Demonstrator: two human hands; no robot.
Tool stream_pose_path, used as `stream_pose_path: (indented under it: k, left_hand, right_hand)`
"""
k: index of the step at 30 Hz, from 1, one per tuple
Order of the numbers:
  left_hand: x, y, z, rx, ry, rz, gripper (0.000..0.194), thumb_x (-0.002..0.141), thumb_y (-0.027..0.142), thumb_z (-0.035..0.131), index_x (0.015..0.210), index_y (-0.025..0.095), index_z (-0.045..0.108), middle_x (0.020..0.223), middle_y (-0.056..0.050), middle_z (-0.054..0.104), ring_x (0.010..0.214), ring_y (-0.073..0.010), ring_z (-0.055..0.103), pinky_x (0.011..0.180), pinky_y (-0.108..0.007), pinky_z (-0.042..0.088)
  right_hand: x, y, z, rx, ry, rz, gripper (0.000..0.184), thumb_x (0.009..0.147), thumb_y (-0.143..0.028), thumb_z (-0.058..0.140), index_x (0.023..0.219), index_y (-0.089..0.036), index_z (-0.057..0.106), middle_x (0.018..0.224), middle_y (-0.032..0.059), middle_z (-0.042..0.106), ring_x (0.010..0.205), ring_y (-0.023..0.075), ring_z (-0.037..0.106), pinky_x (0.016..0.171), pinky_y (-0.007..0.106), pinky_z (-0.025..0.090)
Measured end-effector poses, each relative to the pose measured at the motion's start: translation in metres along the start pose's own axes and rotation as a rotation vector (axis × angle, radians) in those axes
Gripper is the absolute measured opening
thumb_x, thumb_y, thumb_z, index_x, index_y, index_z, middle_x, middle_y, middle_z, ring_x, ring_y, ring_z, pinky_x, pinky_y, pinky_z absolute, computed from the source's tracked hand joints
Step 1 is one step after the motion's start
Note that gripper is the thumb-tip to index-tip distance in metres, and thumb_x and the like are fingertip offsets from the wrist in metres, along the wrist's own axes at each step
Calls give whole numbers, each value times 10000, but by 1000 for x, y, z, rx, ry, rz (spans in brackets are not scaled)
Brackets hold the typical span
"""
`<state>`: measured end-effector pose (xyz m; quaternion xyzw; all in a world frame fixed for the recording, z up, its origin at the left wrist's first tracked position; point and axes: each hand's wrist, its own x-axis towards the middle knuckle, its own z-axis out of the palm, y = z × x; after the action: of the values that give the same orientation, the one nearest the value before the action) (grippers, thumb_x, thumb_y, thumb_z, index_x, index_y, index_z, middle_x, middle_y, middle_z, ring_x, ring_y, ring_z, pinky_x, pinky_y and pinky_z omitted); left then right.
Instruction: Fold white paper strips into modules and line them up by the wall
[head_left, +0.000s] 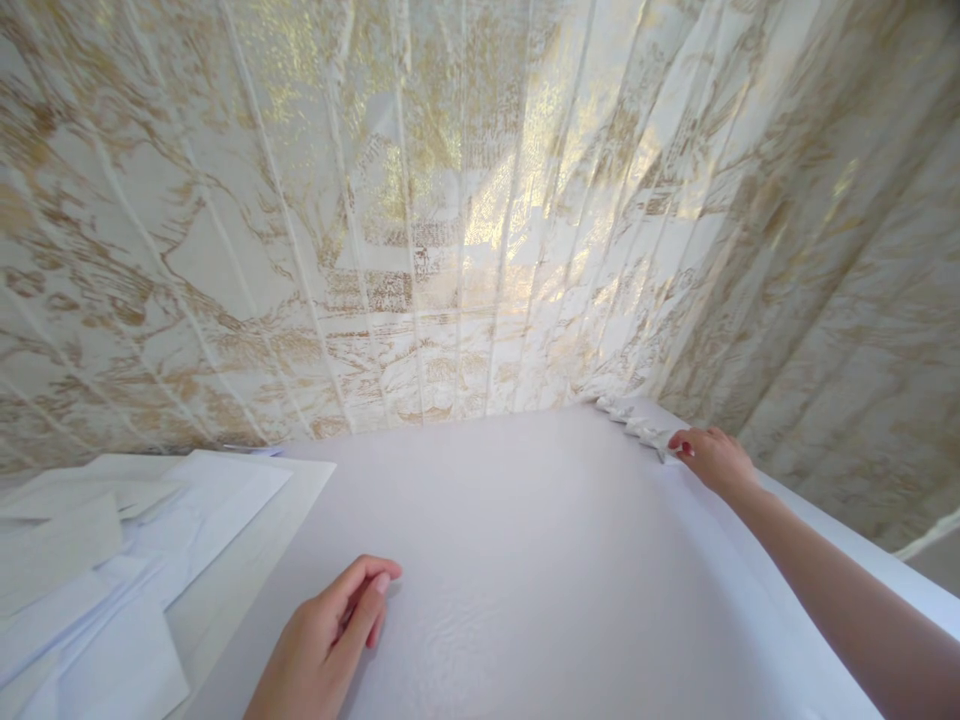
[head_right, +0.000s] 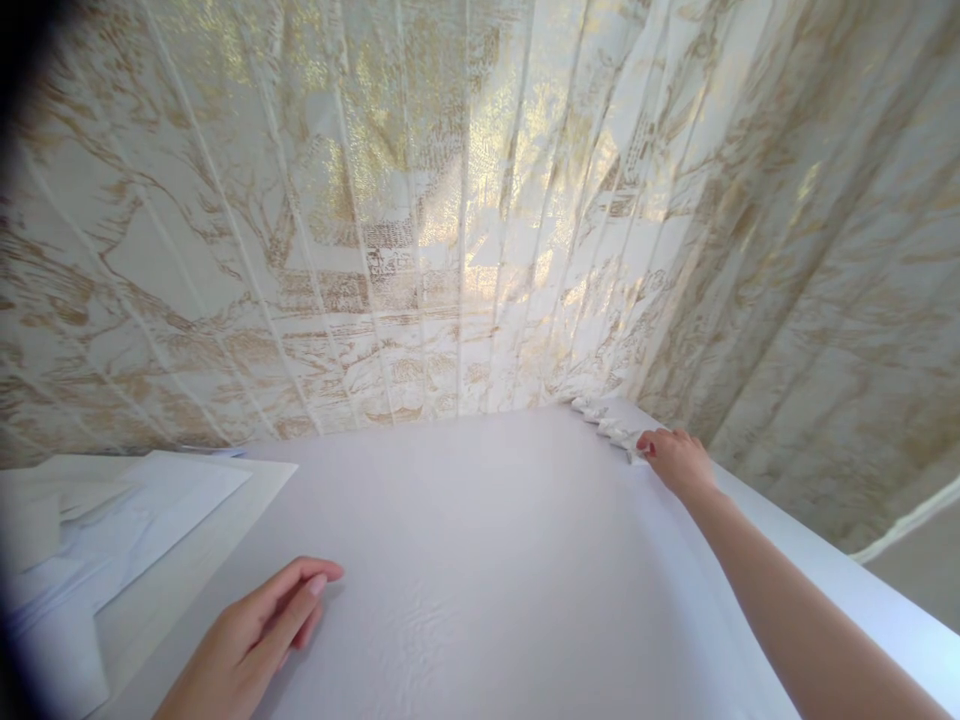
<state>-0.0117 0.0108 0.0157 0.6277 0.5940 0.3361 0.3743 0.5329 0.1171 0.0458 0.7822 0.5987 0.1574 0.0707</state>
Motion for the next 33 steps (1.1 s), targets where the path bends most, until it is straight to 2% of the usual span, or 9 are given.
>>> stream_pose_path:
  k: [6,21,33]
  left_hand:
    - [3,-8,-4,51,-112,2,538,902,688,301,1060,225,526,620,76,418,579,-148,434,590,-266,321]
    - [3,-12,-5,66,-111,25,496,916,687,290,1039,247,485,639,77,410,604,-156,458,620,-273,340]
    - [2,-9,-5,54,-92,13,498,907,681,314,983,245,543,632,66,429,604,-160,477,618,-268,361]
  right_hand:
    - [0,2,1,6,-4,12,247,986,-307,570,1205,-195,603,1242,84,609,1023,213,637,867,411,549]
    - [-3,4,0,34,0,-18,267,978,-308,586,1214,-184,595,1238,86,610,1022,220,639,863,420,550]
    - [-1,8,5,28,32,-83,271,976,-307,589,1217,-183,594,1240,86,609,1029,223,637,868,425,548]
